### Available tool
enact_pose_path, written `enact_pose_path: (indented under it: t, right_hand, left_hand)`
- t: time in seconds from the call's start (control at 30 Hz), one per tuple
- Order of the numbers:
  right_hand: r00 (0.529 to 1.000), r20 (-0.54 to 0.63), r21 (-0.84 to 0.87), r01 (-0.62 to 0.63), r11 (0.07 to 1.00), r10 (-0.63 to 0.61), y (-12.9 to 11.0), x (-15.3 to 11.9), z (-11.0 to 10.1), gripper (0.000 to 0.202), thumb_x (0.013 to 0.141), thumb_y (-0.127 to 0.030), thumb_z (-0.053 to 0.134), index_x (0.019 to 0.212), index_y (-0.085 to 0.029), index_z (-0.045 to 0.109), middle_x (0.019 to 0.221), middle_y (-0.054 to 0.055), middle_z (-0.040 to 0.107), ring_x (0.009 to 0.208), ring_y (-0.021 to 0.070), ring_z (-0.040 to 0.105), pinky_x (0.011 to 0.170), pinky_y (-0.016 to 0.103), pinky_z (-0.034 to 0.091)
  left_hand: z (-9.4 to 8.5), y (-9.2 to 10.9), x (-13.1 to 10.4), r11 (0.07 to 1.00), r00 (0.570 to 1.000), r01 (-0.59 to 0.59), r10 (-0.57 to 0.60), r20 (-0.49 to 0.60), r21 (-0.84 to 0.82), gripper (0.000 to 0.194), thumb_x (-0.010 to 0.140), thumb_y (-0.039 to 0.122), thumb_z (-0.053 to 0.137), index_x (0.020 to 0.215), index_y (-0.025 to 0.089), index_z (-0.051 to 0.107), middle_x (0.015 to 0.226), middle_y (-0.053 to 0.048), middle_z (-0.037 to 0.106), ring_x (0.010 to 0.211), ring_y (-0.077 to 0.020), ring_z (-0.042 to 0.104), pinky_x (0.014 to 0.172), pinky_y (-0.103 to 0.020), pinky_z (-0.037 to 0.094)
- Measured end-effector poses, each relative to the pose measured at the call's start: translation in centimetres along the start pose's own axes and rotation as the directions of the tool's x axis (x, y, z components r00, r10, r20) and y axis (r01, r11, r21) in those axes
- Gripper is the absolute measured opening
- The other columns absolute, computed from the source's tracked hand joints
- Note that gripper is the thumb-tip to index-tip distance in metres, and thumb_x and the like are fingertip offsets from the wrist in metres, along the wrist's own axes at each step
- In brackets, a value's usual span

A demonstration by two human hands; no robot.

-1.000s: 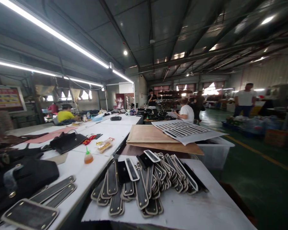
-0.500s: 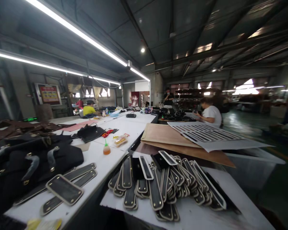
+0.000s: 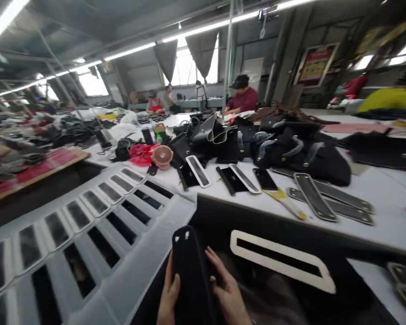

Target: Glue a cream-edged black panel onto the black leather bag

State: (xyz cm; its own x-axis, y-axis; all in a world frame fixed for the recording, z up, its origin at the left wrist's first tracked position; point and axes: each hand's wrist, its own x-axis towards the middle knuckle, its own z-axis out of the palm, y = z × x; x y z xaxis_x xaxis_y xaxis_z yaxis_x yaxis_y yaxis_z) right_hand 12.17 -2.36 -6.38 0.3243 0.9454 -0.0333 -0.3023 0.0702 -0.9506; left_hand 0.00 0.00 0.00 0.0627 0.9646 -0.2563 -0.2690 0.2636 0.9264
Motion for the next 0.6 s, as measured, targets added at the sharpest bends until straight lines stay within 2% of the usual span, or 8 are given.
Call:
enact_pose_path:
  t: [0.07,0.13,0.23,0.3,0.4,0.5,0.6]
  right_hand:
    - [1.000,0.006,-0.055,-0.008,0.998,0.008,-1.8,-0.4,-0.5,0.045,0.077,-0.021,0.060,0.121,-0.026,0.066,0.133,0.006,0.059,0.129,0.0273,0.049,0.112,0.046,0.033]
    - [0.999,-0.038,-0.119,0.000,0.993,-0.004,-3.7,-0.8,-0.9,0.040,0.083,-0.023,0.055,0.122,-0.025,0.065,0.127,0.008,0.064,0.118,0.0261,0.059,0.104,0.042,0.044]
    - [0.987,-0.097,-0.355,0.089,0.931,-0.131,-5.4,-0.7,-0.5,0.037,0.090,-0.035,0.054,0.123,-0.021,0.064,0.126,0.010,0.064,0.114,0.0257,0.061,0.098,0.037,0.050]
    - [0.974,-0.053,-0.510,0.164,0.844,-0.220,-6.1,-0.4,0.1,0.039,0.091,-0.037,0.053,0.124,-0.019,0.063,0.126,0.011,0.064,0.115,0.0251,0.061,0.098,0.035,0.050]
    - [0.941,0.053,-0.677,0.279,0.681,-0.333,-7.0,-0.3,0.5,0.043,0.095,-0.033,0.047,0.132,-0.013,0.056,0.128,0.012,0.061,0.117,0.0246,0.059,0.098,0.033,0.050]
    - [0.889,0.118,-0.776,0.360,0.518,-0.442,-7.4,-0.9,0.3,0.051,0.095,-0.031,0.047,0.140,-0.009,0.044,0.133,0.014,0.056,0.117,0.0271,0.059,0.095,0.034,0.052]
    - [0.850,0.121,-0.823,0.374,0.427,-0.512,-6.5,-1.5,0.1,0.051,0.095,-0.031,0.046,0.141,-0.008,0.043,0.131,0.016,0.057,0.112,0.0296,0.062,0.091,0.037,0.055]
  left_hand:
    - [-0.3,-0.5,0.3,0.995,0.999,0.030,-0.032,-0.021,-0.098,0.060,0.085,0.055,0.057,0.139,0.030,0.045,0.134,-0.006,0.059,0.123,-0.0261,0.055,0.103,-0.038,0.046]
    - [0.1,-0.9,0.4,0.988,0.999,0.045,-0.048,-0.016,-0.149,0.068,0.079,0.056,0.064,0.140,0.031,0.045,0.136,-0.003,0.058,0.127,-0.0263,0.051,0.105,-0.034,0.044]
    - [0.8,-1.0,0.4,0.998,1.000,0.006,-0.007,-0.029,-0.055,0.065,0.076,0.053,0.069,0.134,0.027,0.054,0.137,-0.004,0.057,0.131,-0.0276,0.047,0.108,-0.033,0.041]
    - [1.0,-0.8,0.5,1.000,0.999,-0.008,0.008,-0.046,0.004,0.060,0.077,0.051,0.068,0.130,0.025,0.058,0.135,-0.004,0.059,0.131,-0.0279,0.047,0.110,-0.034,0.039]
    - [1.3,-0.5,0.6,1.000,0.998,0.006,-0.005,-0.068,0.007,0.057,0.079,0.051,0.067,0.129,0.025,0.059,0.133,-0.004,0.061,0.130,-0.0271,0.048,0.111,-0.035,0.036]
    - [1.6,-0.6,0.5,0.999,0.999,0.011,-0.013,-0.048,-0.046,0.058,0.078,0.053,0.068,0.128,0.027,0.059,0.132,-0.003,0.061,0.130,-0.0260,0.047,0.112,-0.035,0.034]
    - [1.9,-0.9,0.3,0.998,0.999,0.012,-0.015,-0.042,-0.066,0.059,0.074,0.057,0.070,0.125,0.028,0.062,0.132,-0.002,0.061,0.131,-0.0269,0.046,0.113,-0.038,0.031]
